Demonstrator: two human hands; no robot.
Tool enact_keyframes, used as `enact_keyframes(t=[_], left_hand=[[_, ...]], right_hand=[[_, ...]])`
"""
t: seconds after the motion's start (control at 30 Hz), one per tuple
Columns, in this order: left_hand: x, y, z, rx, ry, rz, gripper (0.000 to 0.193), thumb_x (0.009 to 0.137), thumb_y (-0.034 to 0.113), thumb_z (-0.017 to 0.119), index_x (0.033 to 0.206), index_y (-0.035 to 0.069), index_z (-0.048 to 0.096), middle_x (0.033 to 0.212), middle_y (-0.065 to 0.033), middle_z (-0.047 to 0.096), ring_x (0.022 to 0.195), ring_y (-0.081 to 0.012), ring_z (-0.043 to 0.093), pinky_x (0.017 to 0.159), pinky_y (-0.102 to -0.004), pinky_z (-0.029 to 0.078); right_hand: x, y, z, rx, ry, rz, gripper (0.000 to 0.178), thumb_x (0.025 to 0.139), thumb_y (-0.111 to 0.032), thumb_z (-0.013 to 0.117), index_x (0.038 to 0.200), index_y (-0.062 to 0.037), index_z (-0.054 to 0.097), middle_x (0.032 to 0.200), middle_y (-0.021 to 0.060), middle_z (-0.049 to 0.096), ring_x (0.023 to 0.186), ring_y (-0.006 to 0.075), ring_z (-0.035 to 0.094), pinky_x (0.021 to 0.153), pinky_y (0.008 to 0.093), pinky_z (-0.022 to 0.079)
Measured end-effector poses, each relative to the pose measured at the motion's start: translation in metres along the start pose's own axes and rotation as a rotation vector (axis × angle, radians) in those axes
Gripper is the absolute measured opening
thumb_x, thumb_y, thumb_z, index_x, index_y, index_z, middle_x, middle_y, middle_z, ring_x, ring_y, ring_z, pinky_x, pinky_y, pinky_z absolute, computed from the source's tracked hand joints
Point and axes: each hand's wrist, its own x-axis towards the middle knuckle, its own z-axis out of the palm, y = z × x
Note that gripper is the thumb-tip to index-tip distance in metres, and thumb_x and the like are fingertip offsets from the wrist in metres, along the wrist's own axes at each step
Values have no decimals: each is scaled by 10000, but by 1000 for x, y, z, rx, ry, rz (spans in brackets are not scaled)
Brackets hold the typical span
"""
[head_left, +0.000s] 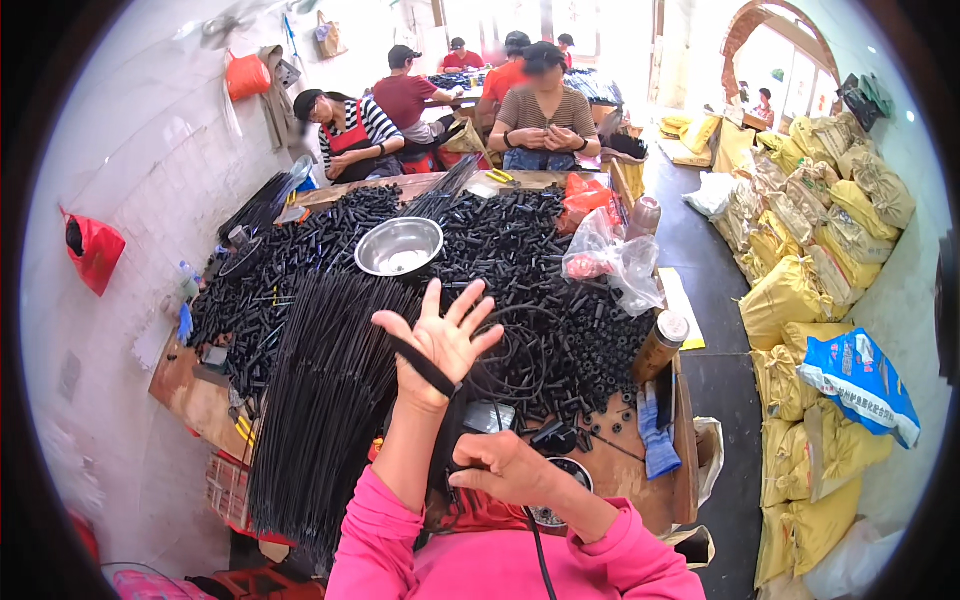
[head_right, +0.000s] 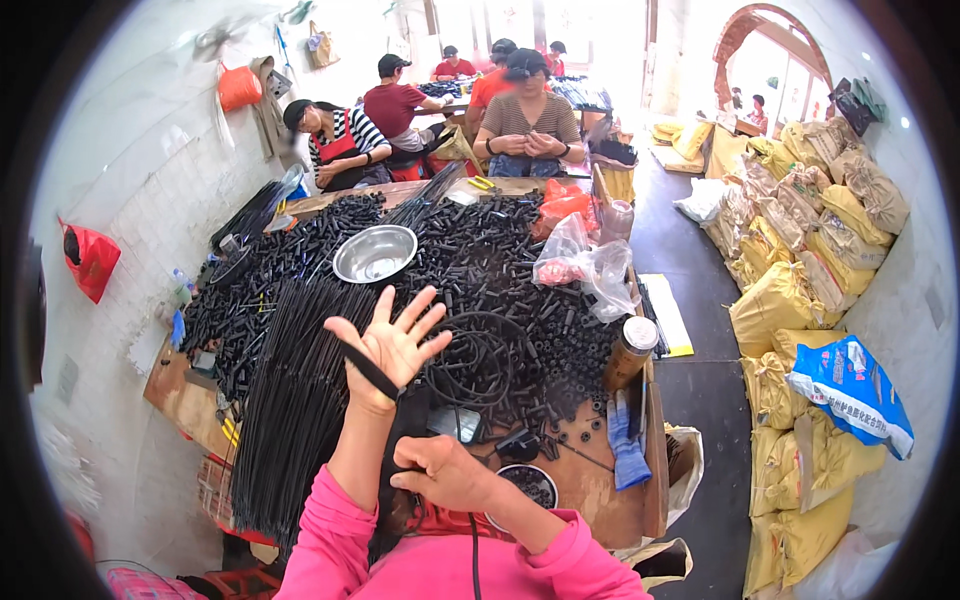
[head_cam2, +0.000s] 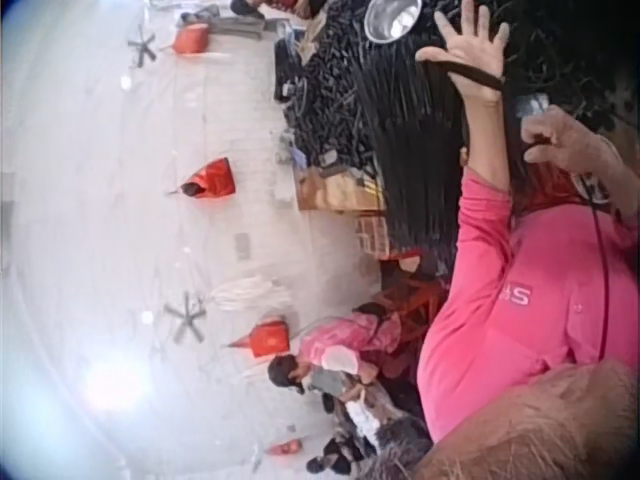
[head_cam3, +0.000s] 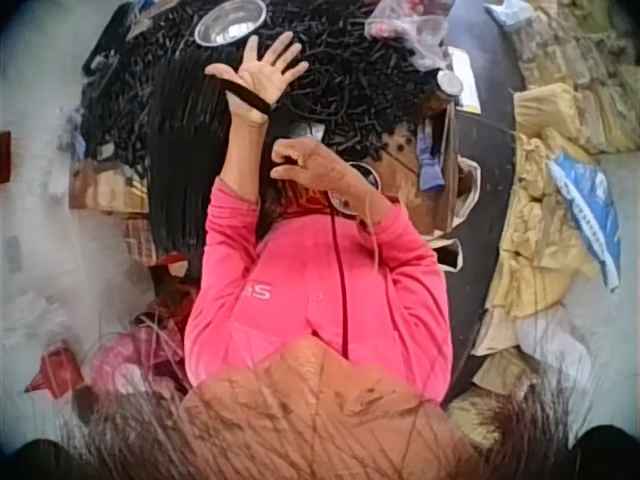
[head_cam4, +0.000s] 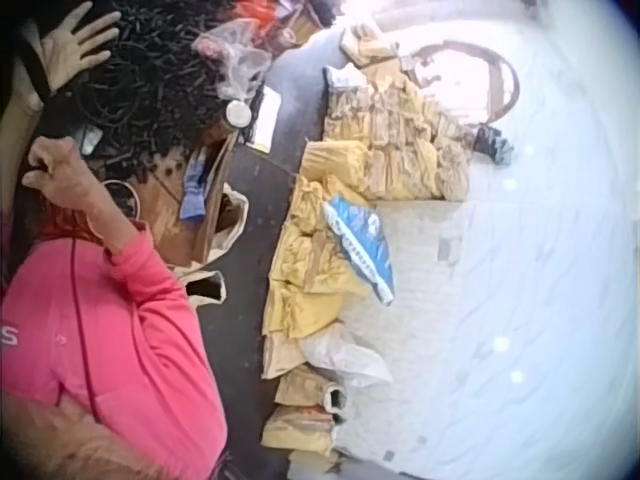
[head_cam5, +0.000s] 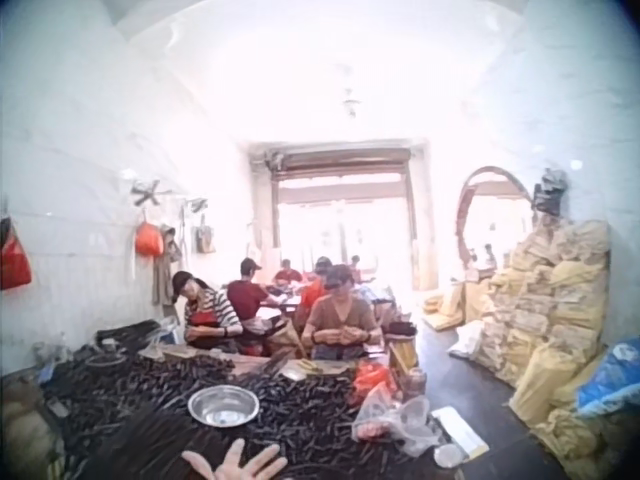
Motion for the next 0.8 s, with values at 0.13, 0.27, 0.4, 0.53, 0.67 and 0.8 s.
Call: enact_keyframes(t=[0.13,0.27,0.4,0.53,0.67,0.8], left_hand=[[23,9,6,-28,181,336,1104,675,532,692,1465,319,-49,1478,-261,173,1322,-510,218,1061,-628,227],[26,13,34,-125,-111,75,1408,476,656,746,1452,160,-140,1478,-271,163,1330,-489,219,1045,-650,227],[25,4,63,-13,-79,-57,1309,473,856,542,1453,93,127,1459,-301,194,1311,-460,285,1002,-665,267],[37,9,38,232,61,198,1111,582,828,497,1453,225,163,1443,-285,240,1282,-427,341,997,-630,309],[58,7,18,375,299,473,1125,611,826,484,1466,290,-14,1436,-208,262,1260,-400,365,1002,-556,348],[60,14,19,461,346,441,1197,566,899,407,1465,290,-96,1416,-203,304,1212,-363,413,964,-553,350]], right_hand=[[4,8,-20,-86,-24,85,221,780,-109,698,754,-23,496,598,80,467,531,162,417,512,297,381],[0,43,-28,-228,49,93,259,771,-128,681,730,8,465,600,185,463,541,338,449,511,374,382],[1,34,-35,-305,-48,131,299,776,-163,685,710,15,454,621,220,463,594,412,449,517,410,376],[3,7,-27,-180,-140,6,362,798,-138,683,661,14,384,597,186,336,539,288,267,480,375,317],[13,6,-17,-149,-243,-35,413,795,-153,689,659,15,337,585,183,301,538,301,263,498,395,292],[16,15,-19,-234,-327,-47,369,806,-193,668,656,20,406,552,206,319,516,355,393,508,405,334]])
